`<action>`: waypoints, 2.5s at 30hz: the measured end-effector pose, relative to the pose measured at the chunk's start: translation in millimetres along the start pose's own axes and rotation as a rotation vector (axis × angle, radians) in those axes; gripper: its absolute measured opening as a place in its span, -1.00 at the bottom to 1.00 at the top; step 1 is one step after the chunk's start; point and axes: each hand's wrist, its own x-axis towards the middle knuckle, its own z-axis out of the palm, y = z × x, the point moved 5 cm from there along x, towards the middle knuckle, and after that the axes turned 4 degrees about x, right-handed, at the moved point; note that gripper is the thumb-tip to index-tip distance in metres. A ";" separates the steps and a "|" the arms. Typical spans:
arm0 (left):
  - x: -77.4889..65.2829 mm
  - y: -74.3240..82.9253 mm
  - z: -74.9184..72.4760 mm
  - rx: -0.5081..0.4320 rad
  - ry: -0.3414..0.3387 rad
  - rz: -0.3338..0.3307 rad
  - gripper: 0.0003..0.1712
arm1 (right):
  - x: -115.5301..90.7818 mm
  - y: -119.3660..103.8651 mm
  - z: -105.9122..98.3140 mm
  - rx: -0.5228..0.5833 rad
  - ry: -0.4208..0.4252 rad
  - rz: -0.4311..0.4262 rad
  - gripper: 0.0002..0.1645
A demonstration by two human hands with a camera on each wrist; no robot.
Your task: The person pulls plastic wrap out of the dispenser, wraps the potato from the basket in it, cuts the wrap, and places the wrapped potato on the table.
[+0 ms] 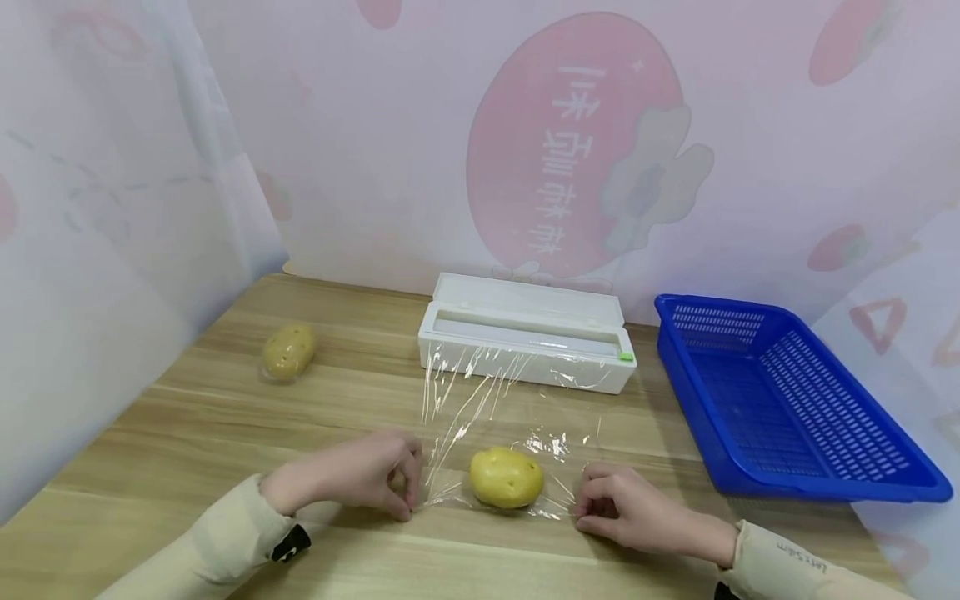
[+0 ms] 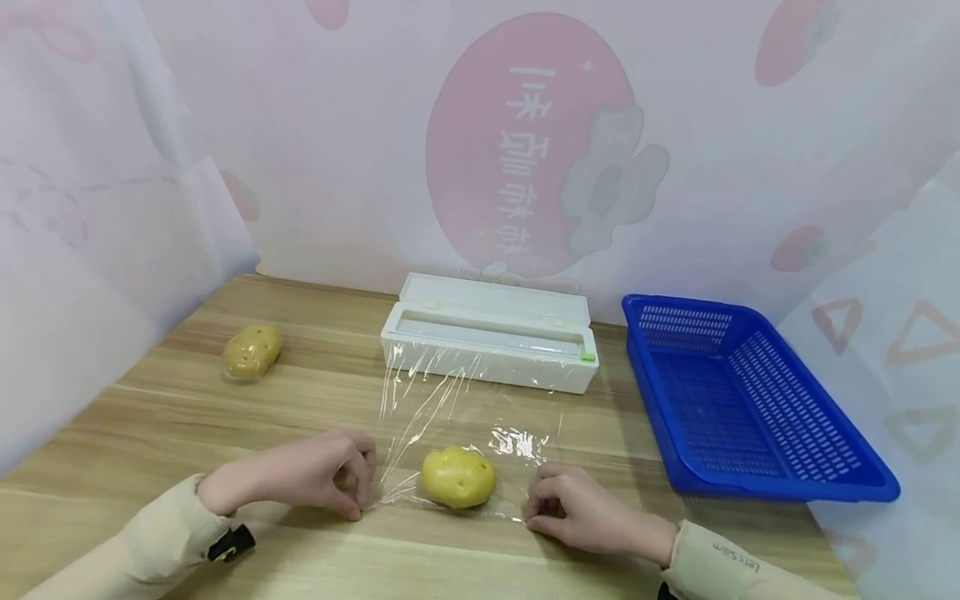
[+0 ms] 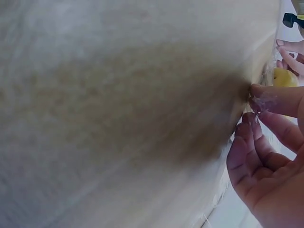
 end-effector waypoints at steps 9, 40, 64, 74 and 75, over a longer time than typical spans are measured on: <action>-8.1 1.0 -6.7 -0.026 0.044 0.002 -0.81 | -2.9 -2.7 0.4 -0.082 -0.031 -0.103 -0.74; 9.9 8.4 -11.4 0.123 0.126 -0.114 -0.18 | 2.0 16.9 -17.7 0.234 -0.011 0.042 -0.77; 64.4 55.3 22.0 0.423 0.119 0.160 0.09 | 7.2 21.5 -20.1 0.312 -0.041 0.171 -0.90; 72.2 61.1 22.9 0.532 0.171 0.234 -0.12 | 5.2 22.4 -20.3 0.322 -0.045 0.193 -0.92; 72.1 60.6 22.6 0.531 0.167 0.236 -0.12 | 5.1 22.4 -20.2 0.323 -0.044 0.199 -0.92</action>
